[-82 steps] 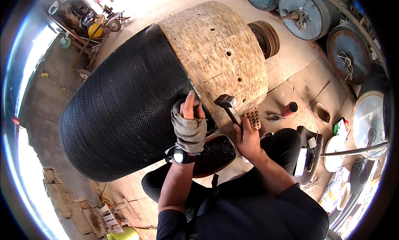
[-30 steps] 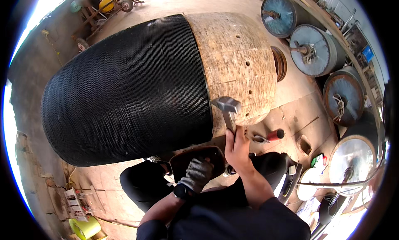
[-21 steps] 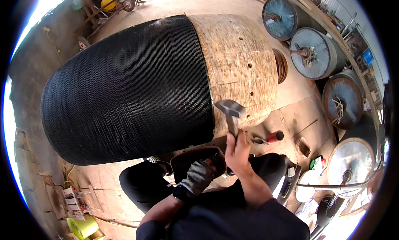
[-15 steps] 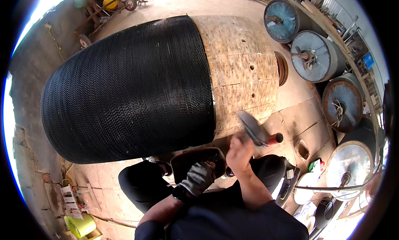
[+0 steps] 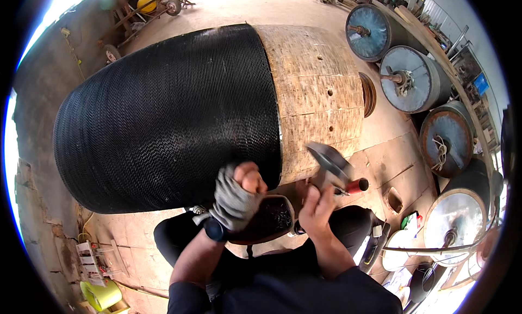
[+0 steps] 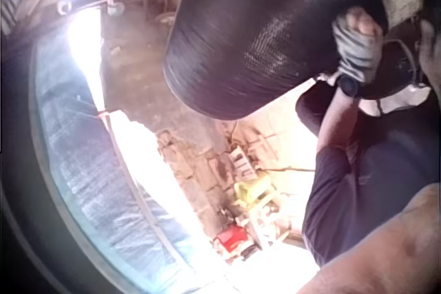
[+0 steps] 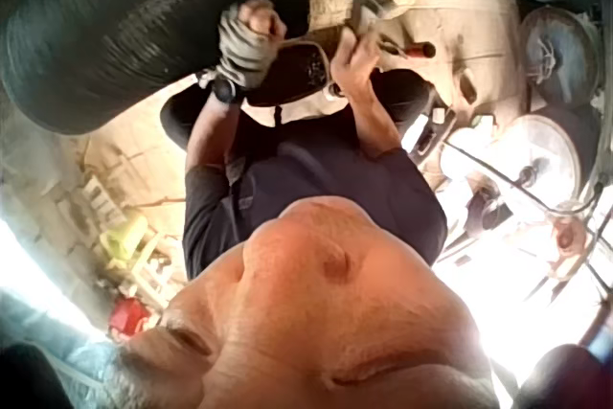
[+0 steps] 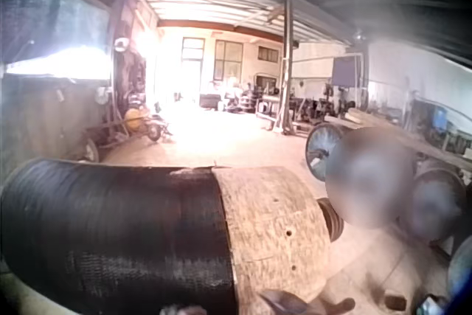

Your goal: The person sits on the floor and repeatedly strikes the surface of a large cylindrical object with a hammer. The object has a black mesh section and a wooden section. The person uses a hammer to tap along the seam and surface of the cylinder.

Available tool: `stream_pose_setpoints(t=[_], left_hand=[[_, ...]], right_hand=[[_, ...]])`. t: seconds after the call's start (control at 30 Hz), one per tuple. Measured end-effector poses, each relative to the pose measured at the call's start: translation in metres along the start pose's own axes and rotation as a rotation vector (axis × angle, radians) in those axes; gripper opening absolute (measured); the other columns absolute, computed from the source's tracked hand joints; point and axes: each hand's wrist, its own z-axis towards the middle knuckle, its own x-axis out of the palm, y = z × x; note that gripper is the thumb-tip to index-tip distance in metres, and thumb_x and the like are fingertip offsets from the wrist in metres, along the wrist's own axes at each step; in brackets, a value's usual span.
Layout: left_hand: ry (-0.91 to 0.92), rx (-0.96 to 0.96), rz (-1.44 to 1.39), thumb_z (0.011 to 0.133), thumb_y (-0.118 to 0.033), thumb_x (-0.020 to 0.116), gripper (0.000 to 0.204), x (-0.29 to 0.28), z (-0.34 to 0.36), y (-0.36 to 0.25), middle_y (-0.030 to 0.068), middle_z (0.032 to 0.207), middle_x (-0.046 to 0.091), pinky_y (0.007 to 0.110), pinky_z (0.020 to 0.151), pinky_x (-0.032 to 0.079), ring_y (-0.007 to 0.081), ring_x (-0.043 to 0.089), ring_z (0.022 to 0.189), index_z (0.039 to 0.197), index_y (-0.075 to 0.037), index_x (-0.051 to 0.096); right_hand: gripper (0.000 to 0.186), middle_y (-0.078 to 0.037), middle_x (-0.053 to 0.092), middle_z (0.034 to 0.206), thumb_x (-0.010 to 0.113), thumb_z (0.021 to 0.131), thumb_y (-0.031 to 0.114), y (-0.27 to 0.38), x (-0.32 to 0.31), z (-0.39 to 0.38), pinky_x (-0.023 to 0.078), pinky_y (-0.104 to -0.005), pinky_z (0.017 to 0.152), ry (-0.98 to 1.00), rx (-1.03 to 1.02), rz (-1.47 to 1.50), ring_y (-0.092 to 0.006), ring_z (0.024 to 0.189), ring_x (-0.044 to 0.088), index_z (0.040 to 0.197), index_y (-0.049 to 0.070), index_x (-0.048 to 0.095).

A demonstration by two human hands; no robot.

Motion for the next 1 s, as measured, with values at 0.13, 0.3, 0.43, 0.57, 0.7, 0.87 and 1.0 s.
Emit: stream_pose_setpoints(t=[0.13,0.3,0.43,0.57,0.7,0.87,1.0], left_hand=[[-0.229,0.127,0.196,0.063,-0.001,0.073,0.044,-0.009,0.043,0.040,0.0110,0.103,0.057,0.048,0.072,0.049,0.0333,0.061,0.086,0.100,-0.008,0.052],[-0.290,0.113,0.308,0.069,0.002,0.071,0.045,-0.004,0.053,0.070,0.0100,0.105,0.058,0.046,0.075,0.051,0.0312,0.061,0.088,0.109,-0.009,0.052],[-0.280,0.119,0.292,0.075,0.004,0.068,0.041,-0.001,0.050,0.069,0.0096,0.106,0.060,0.044,0.076,0.052,0.0312,0.062,0.089,0.111,-0.010,0.055],[-0.263,0.132,0.384,0.078,0.000,0.070,0.040,-0.001,0.048,0.069,0.0082,0.107,0.061,0.044,0.079,0.053,0.0310,0.062,0.094,0.113,-0.011,0.056],[-0.254,0.114,0.400,0.080,-0.001,0.069,0.033,0.001,0.052,0.070,0.0079,0.108,0.061,0.044,0.080,0.053,0.0311,0.062,0.095,0.110,-0.010,0.058],[-0.278,0.066,0.425,0.081,-0.002,0.070,0.030,-0.003,0.055,0.065,0.0084,0.107,0.061,0.044,0.079,0.054,0.0309,0.062,0.095,0.107,-0.011,0.058],[-0.259,0.090,0.441,0.081,-0.002,0.068,0.029,0.001,0.053,0.068,0.0100,0.110,0.058,0.043,0.078,0.054,0.0317,0.062,0.095,0.107,-0.010,0.059]], right_hand=[[0.014,-0.016,0.053,0.069,0.048,0.099,0.010,-0.004,0.004,0.017,0.043,-0.0379,0.049,0.066,-0.179,-0.139,-0.0333,0.054,0.053,0.102,-0.003,0.050],[0.016,-0.024,0.059,0.077,0.053,0.099,0.011,0.015,-0.003,0.011,0.044,-0.0441,0.051,0.136,-0.057,-0.109,-0.0403,0.062,0.061,0.099,-0.004,0.048],[0.016,-0.019,0.060,0.079,0.052,0.100,0.013,0.008,-0.004,0.013,0.044,-0.0414,0.050,0.045,-0.164,-0.161,-0.0332,0.061,0.060,0.096,-0.002,0.046],[0.018,-0.027,0.058,0.073,0.056,0.097,0.010,-0.007,0.002,0.016,0.046,-0.0443,0.052,0.292,0.131,-0.266,-0.0478,0.063,0.057,0.101,-0.006,0.050],[0.019,-0.023,0.058,0.071,0.057,0.097,0.010,-0.006,-0.004,-0.002,0.045,-0.0383,0.049,0.049,-0.111,-0.104,-0.0383,0.058,0.059,0.105,-0.006,0.049],[0.021,-0.016,0.057,0.064,0.056,0.099,0.014,-0.011,0.008,0.015,0.045,-0.0368,0.045,0.190,0.002,-0.301,-0.0273,0.050,0.060,0.101,-0.005,0.048],[0.020,-0.024,0.056,0.065,0.057,0.097,0.012,-0.004,0.003,0.010,0.045,-0.0431,0.045,0.081,-0.044,-0.178,-0.0451,0.055,0.059,0.102,-0.006,0.048]])
